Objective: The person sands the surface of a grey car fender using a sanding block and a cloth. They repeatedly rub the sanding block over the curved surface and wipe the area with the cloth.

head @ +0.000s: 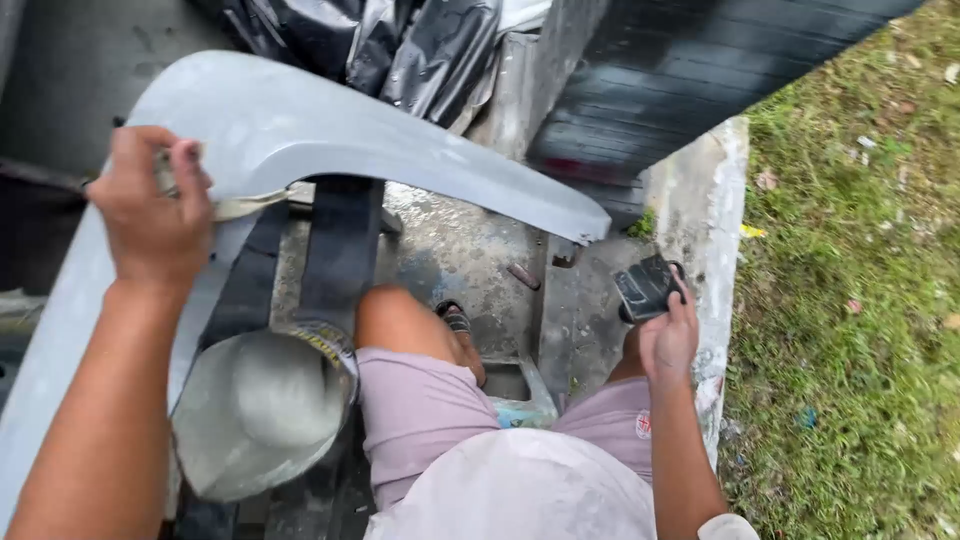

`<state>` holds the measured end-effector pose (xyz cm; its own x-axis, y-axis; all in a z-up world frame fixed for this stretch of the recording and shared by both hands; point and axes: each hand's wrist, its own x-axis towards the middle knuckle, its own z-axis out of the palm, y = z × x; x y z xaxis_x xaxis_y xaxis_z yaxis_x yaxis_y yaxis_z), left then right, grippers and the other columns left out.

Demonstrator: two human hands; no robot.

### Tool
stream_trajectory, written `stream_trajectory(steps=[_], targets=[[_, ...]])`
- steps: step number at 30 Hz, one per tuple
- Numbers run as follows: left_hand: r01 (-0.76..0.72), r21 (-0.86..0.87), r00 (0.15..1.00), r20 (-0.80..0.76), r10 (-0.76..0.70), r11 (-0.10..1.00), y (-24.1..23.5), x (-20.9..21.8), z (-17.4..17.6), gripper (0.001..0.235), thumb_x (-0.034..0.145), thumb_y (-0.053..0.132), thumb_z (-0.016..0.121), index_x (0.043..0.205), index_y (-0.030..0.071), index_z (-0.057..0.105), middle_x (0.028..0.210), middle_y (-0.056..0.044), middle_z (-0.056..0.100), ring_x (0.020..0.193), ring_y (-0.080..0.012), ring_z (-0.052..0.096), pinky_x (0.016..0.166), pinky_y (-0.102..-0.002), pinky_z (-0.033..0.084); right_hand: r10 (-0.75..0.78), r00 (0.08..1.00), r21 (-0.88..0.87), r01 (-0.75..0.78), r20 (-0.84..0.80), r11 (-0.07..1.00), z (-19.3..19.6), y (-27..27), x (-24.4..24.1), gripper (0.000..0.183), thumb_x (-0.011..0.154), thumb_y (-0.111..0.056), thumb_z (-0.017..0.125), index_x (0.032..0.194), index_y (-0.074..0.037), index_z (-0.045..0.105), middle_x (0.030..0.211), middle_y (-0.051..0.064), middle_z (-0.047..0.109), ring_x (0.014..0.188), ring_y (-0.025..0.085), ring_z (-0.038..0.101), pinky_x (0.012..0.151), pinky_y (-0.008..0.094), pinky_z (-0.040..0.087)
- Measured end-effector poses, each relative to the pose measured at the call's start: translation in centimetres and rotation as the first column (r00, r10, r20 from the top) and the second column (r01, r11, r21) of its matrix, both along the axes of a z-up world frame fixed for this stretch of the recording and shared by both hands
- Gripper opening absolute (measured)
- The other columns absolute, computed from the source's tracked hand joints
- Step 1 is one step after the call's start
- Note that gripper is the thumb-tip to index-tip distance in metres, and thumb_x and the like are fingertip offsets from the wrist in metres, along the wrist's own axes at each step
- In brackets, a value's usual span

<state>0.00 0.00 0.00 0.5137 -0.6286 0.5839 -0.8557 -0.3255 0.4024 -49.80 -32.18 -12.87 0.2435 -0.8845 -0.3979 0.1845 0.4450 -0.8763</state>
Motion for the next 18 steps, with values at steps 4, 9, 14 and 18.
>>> stream_trajectory(steps=[4, 9, 14, 18], targets=[[-0.028, 0.137, 0.994, -0.105, 0.043, 0.990, 3.1, -9.8, 6.2, 0.005, 0.110, 0.008, 0.065, 0.109, 0.006, 0.061, 0.093, -0.007, 0.068, 0.065, -0.0277, 0.061, 0.065, -0.040, 0.045, -0.005, 0.996, 0.010, 0.006, -0.093, 1.000, -3.3, -1.0, -0.7, 0.039, 0.105, -0.010, 0.053, 0.143, -0.003, 0.052, 0.144, 0.025, 0.055, 0.134, 0.032, 0.058, 0.112, 0.044, 0.055], [0.342, 0.735, 0.719, -0.606, 0.340, 0.586, 7.5, -16.3, 1.2, 0.029, 0.096, 0.031, 0.058, 0.122, 0.018, 0.053, 0.109, -0.008, 0.055, 0.081, -0.0328, 0.062, 0.075, -0.048, 0.048, -0.064, 0.995, -0.048, 0.068, 0.082, 0.996, -9.4, -5.4, -1.6, 0.037, 0.101, -0.003, 0.053, 0.137, -0.002, 0.061, 0.144, 0.027, 0.057, 0.134, 0.036, 0.062, 0.115, 0.051, 0.054], [0.410, 0.901, 0.803, -0.430, 0.413, 0.141, 9.4, -11.6, -18.7, 0.039, 0.083, 0.011, 0.067, 0.122, 0.010, 0.060, 0.115, -0.012, 0.060, 0.100, -0.0310, 0.066, 0.083, -0.041, 0.054, 0.023, 0.997, -0.100, -0.016, 0.076, 0.995, -4.6, -2.9, 0.9, 0.034, 0.102, -0.006, 0.050, 0.135, -0.003, 0.060, 0.141, 0.026, 0.058, 0.132, 0.035, 0.063, 0.111, 0.048, 0.058], [0.301, 0.952, 0.903, -0.301, 0.306, 0.047, 5.6, -9.3, -23.3, 0.041, 0.080, 0.025, 0.079, 0.118, 0.010, 0.074, 0.109, -0.010, 0.076, 0.100, -0.0282, 0.074, 0.089, -0.036, 0.059, -0.046, 0.999, -0.211, 0.046, 0.006, 0.977, -6.2, -4.4, -1.1, 0.031, 0.106, -0.009, 0.051, 0.134, -0.003, 0.063, 0.136, 0.024, 0.061, 0.127, 0.033, 0.065, 0.107, 0.045, 0.059]])
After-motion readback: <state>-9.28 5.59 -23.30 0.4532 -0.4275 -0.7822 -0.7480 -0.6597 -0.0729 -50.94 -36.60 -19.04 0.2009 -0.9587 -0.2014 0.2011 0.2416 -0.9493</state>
